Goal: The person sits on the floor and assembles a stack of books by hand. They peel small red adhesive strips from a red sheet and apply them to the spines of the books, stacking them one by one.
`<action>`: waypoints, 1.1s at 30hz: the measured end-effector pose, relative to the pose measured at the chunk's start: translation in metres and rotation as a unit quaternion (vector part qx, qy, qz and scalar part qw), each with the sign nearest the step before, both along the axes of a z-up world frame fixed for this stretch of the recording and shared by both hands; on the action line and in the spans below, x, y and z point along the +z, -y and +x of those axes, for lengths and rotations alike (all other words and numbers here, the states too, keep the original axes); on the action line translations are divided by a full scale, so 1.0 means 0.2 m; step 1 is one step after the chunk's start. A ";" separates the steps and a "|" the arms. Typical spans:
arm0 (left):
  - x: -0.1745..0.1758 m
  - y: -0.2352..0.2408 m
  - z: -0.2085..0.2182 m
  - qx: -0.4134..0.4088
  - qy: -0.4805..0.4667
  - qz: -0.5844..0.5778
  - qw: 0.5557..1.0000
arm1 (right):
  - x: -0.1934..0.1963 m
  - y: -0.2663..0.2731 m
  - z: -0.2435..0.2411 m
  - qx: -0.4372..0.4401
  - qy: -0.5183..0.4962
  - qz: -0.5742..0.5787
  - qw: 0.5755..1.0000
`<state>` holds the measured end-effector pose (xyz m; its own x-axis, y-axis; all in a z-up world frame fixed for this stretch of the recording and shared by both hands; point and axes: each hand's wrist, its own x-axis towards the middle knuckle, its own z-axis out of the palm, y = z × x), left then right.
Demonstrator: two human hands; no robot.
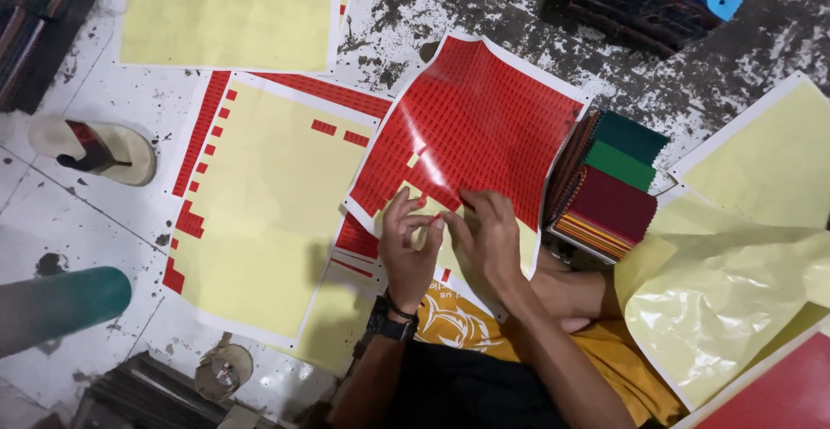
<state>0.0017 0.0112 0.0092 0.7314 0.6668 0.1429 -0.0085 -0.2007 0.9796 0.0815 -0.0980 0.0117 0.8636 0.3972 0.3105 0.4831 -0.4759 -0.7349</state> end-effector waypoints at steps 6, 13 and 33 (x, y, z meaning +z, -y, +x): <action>-0.06 0.00 0.00 -0.001 0.023 0.033 0.999 | -0.06 -0.02 -0.01 -0.035 0.081 0.032 0.996; -0.02 -0.01 -0.01 -0.016 0.064 0.033 0.997 | 0.06 0.05 -0.02 0.006 -0.054 0.144 0.988; -0.10 -0.02 0.04 0.035 0.079 -0.004 0.996 | 0.02 -0.07 -0.01 -0.050 0.142 0.034 0.988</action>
